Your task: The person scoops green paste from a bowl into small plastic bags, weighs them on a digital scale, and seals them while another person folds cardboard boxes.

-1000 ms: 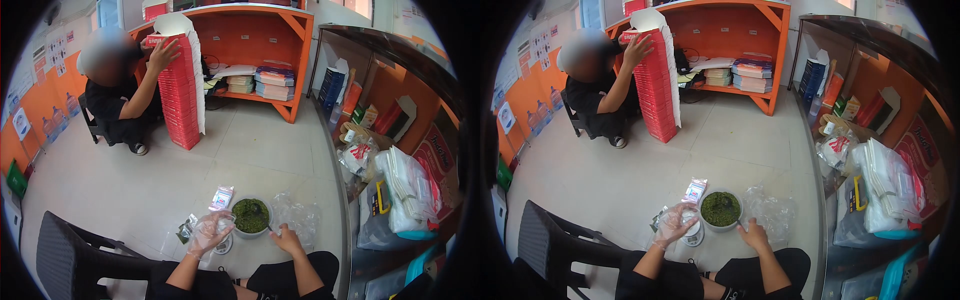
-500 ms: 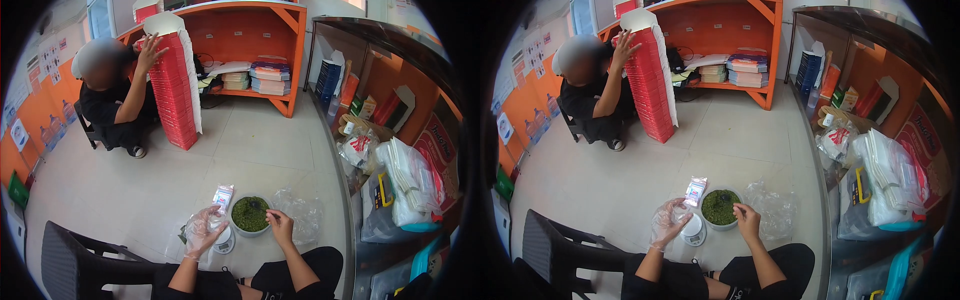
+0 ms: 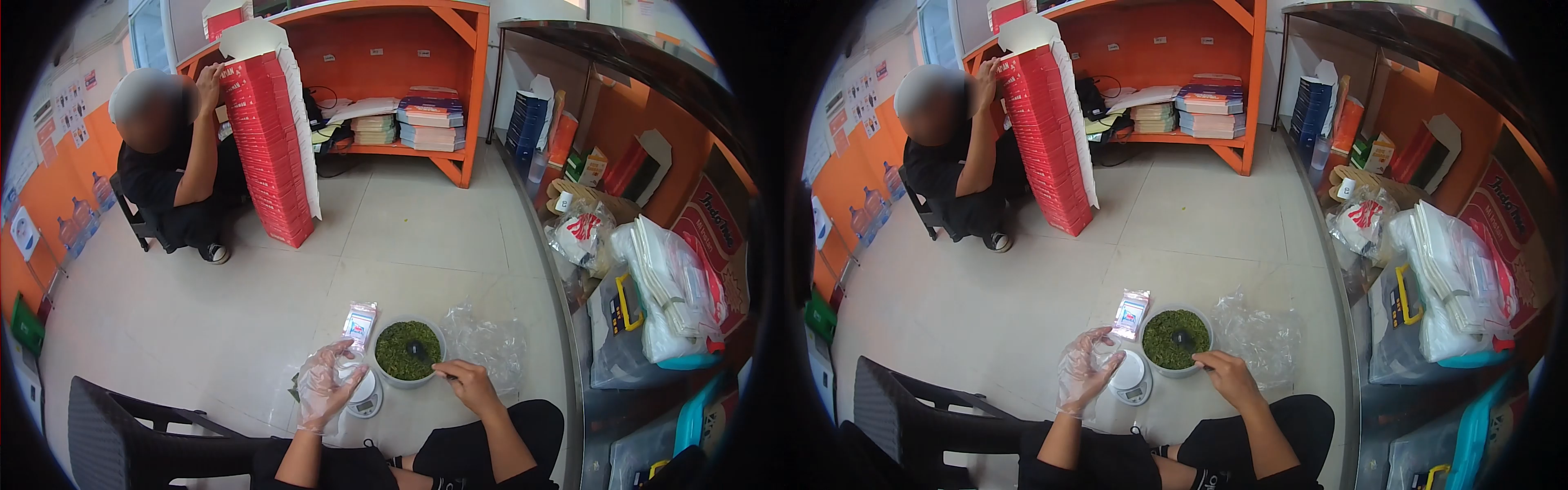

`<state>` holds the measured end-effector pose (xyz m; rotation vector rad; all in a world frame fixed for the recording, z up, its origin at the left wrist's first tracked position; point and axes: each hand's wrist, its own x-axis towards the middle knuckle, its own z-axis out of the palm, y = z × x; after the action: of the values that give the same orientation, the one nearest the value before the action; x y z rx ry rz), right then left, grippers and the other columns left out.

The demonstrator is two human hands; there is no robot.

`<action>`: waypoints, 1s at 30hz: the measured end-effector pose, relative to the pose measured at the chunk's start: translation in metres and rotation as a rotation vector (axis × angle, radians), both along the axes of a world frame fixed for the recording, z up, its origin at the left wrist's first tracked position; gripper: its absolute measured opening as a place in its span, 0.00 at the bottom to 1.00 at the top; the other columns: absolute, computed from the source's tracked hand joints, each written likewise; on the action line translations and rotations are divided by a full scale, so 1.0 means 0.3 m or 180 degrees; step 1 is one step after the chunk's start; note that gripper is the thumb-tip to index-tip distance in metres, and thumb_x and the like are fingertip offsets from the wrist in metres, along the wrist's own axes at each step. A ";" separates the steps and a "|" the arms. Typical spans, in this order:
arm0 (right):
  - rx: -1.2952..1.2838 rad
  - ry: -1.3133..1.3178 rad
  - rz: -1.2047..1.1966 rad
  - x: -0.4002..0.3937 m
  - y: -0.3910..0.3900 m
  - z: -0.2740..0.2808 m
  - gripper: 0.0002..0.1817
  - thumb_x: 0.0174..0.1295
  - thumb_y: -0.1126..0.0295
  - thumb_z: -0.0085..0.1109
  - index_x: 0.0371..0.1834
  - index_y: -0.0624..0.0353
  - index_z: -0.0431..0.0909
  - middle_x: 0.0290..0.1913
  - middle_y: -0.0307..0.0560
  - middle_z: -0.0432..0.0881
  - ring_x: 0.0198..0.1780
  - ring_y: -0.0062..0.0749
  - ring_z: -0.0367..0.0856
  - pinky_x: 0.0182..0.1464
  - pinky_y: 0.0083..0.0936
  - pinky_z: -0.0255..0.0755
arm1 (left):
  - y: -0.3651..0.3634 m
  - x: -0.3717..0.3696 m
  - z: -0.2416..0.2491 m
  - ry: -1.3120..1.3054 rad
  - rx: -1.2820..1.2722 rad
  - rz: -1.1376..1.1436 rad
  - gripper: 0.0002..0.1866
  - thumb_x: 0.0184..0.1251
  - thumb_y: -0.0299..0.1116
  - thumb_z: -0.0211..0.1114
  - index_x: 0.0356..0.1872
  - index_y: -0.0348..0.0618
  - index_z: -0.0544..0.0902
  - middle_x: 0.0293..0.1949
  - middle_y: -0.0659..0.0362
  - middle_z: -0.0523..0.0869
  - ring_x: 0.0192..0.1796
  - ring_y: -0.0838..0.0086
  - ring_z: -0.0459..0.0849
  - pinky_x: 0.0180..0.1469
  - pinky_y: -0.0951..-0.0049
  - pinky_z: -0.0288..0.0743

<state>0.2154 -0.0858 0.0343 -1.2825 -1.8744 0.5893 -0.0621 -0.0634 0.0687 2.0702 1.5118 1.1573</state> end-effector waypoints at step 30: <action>-0.1391 0.3150 -0.1283 -0.004 0.045 -0.216 0.14 0.69 0.71 0.55 0.47 0.74 0.78 0.37 0.57 0.84 0.36 0.38 0.86 0.40 0.28 0.83 | 0.016 0.003 -0.019 0.0205 0.0056 -0.0072 0.26 0.55 0.34 0.73 0.57 0.49 0.76 0.39 0.59 0.84 0.45 0.64 0.83 0.49 0.65 0.76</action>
<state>0.2143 -0.0723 -0.0304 -1.2342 -0.6750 1.1735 -0.0613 -0.0587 0.0629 2.1499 1.5083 1.1095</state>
